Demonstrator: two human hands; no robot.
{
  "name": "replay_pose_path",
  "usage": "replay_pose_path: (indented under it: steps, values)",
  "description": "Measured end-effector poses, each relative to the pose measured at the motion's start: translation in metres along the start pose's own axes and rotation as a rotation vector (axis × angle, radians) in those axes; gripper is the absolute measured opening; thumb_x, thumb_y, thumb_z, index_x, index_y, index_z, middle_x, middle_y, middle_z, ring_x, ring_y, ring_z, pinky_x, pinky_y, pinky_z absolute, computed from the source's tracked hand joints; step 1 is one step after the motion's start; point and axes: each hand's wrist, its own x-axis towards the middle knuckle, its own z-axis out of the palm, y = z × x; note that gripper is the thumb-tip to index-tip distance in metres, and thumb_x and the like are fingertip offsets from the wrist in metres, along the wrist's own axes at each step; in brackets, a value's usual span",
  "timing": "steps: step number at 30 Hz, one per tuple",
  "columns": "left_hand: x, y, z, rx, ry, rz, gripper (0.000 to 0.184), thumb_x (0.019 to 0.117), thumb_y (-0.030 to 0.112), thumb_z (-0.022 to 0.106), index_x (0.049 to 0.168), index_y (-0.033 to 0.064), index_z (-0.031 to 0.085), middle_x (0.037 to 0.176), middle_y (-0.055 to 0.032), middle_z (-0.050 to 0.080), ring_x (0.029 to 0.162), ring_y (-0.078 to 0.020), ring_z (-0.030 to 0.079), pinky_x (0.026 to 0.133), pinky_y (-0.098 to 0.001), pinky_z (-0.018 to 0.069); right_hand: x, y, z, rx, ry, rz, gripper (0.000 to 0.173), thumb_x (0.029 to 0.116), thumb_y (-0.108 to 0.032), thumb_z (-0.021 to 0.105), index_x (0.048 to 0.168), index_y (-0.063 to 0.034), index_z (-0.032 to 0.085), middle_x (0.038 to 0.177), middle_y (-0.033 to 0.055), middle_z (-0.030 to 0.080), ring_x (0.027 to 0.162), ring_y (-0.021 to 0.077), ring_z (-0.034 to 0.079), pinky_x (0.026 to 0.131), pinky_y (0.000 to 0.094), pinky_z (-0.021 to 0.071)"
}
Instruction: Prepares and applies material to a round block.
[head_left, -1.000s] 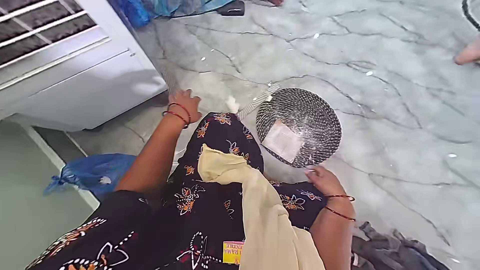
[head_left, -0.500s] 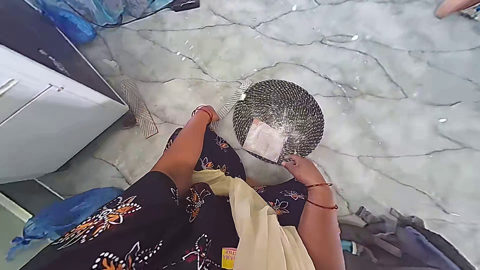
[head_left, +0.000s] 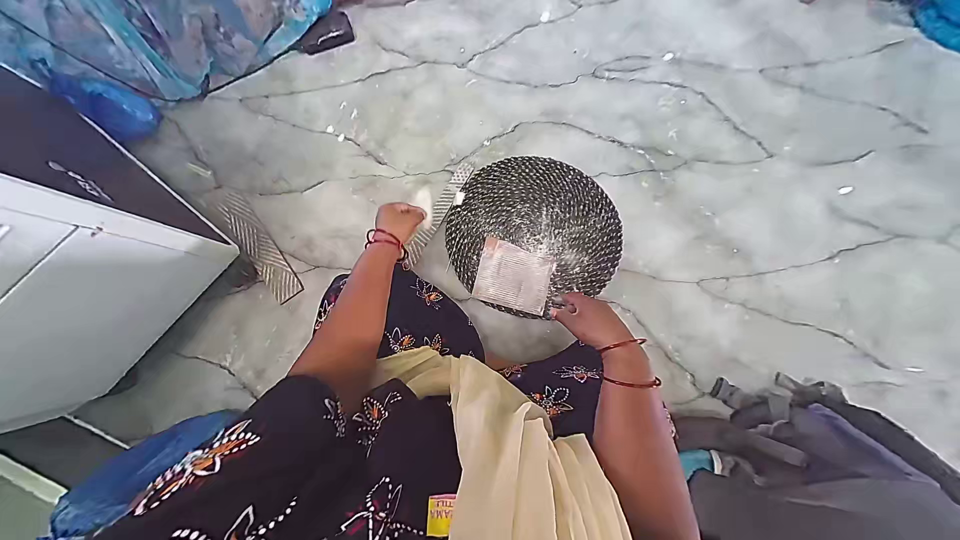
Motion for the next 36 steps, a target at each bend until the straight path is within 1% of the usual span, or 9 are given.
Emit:
replay_pose_path:
  steps: [2, 5, 9, 17, 22, 25, 30, 33, 36]
  values:
    - [-0.036, 0.003, 0.014, -0.262, -0.147, 0.113, 0.027, 0.1018, 0.006, 0.059, 0.123, -0.0084, 0.065, 0.111, -0.0166, 0.070, 0.091, -0.0162, 0.066, 0.090, -0.0352, 0.0553, 0.000, 0.000, 0.002, 0.016, 0.070, -0.059, 0.040, 0.1056, -0.025, 0.060, 0.134, 0.0034, 0.062, 0.112, 0.0270, 0.070, 0.107, 0.0424, 0.066, 0.098, 0.0615, 0.0467]
    - [-0.090, -0.002, 0.037, -0.414, -0.380, 0.236, 0.030, 0.0962, -0.001, 0.063, 0.125, -0.0095, 0.063, 0.120, -0.0151, 0.067, 0.097, -0.0114, 0.066, 0.092, -0.0306, 0.0552, 0.001, -0.001, 0.007, 0.127, 0.189, -0.159, 0.036, 0.1058, -0.022, 0.059, 0.127, 0.0061, 0.066, 0.110, 0.0286, 0.070, 0.104, 0.0434, 0.067, 0.096, 0.0622, 0.0483]
    - [-0.129, -0.020, 0.059, -0.393, -0.563, 0.360, 0.046, 0.0899, -0.006, 0.067, 0.135, -0.0097, 0.059, 0.154, -0.0201, 0.048, 0.124, -0.0177, 0.060, 0.104, -0.0317, 0.0512, -0.014, -0.027, 0.025, 0.694, 0.292, -0.211, 0.029, 0.1052, -0.017, 0.058, 0.123, 0.0054, 0.063, 0.106, 0.0164, 0.071, 0.081, 0.0179, 0.071, 0.076, 0.0353, 0.0597]
    - [-0.131, -0.049, 0.074, -0.255, -0.626, 0.574, 0.058, 0.0862, -0.005, 0.071, 0.141, -0.0110, 0.053, 0.165, -0.0224, 0.033, 0.139, -0.0227, 0.053, 0.113, -0.0331, 0.0475, -0.039, -0.053, 0.053, 0.769, 0.318, -0.086, 0.059, 0.0954, -0.032, 0.073, 0.139, 0.0005, 0.051, 0.111, 0.0166, 0.070, 0.087, 0.0242, 0.068, 0.076, 0.0441, 0.0576]
    - [-0.122, -0.057, 0.083, -0.238, -0.675, 0.678, 0.046, 0.0842, -0.004, 0.072, 0.129, -0.0090, 0.066, 0.163, -0.0228, 0.037, 0.140, -0.0219, 0.053, 0.113, -0.0338, 0.0473, -0.027, -0.055, 0.056, 0.779, 0.316, -0.120, 0.028, 0.0983, -0.014, 0.067, 0.121, 0.0020, 0.063, 0.094, 0.0153, 0.070, 0.072, 0.0194, 0.067, 0.069, 0.0378, 0.0585]
    - [-0.118, -0.054, 0.088, -0.400, -0.593, 0.550, 0.031, 0.0887, 0.000, 0.065, 0.118, -0.0112, 0.063, 0.153, -0.0216, 0.046, 0.121, -0.0157, 0.063, 0.098, -0.0307, 0.0557, -0.009, -0.053, 0.048, 0.857, 0.264, -0.101, 0.021, 0.0964, -0.003, 0.066, 0.115, 0.0066, 0.063, 0.087, 0.0117, 0.068, 0.066, 0.0107, 0.066, 0.066, 0.0271, 0.0585]
    - [-0.101, -0.041, 0.092, -0.423, -0.488, 0.317, 0.066, 0.0903, 0.008, 0.067, 0.147, -0.0070, 0.037, 0.121, -0.0115, 0.061, 0.087, -0.0079, 0.064, 0.077, -0.0266, 0.0572, 0.000, -0.055, 0.048, 0.763, 0.202, -0.148, 0.032, 0.0945, -0.008, 0.073, 0.120, 0.0067, 0.062, 0.095, 0.0137, 0.069, 0.068, 0.0118, 0.065, 0.067, 0.0288, 0.0578]
    - [-0.097, -0.041, 0.096, -0.538, -0.458, 0.217, 0.029, 0.0920, -0.003, 0.067, 0.120, -0.0049, 0.060, 0.091, -0.0018, 0.070, 0.077, -0.0046, 0.066, 0.074, -0.0237, 0.0575, 0.001, -0.060, 0.048, 0.731, 0.160, -0.162, 0.029, 0.0974, -0.009, 0.069, 0.120, 0.0076, 0.061, 0.091, 0.0121, 0.069, 0.067, 0.0103, 0.065, 0.066, 0.0271, 0.0571]
    - [-0.092, -0.039, 0.094, -0.651, -0.445, 0.051, 0.010, 0.1013, -0.003, 0.054, 0.102, 0.0003, 0.063, 0.079, 0.0007, 0.070, 0.067, -0.0062, 0.068, 0.068, -0.0241, 0.0599, 0.002, -0.055, 0.044, 0.765, 0.164, -0.142, 0.026, 0.1002, -0.007, 0.064, 0.121, 0.0079, 0.061, 0.092, 0.0117, 0.067, 0.066, 0.0093, 0.064, 0.065, 0.0257, 0.0566]
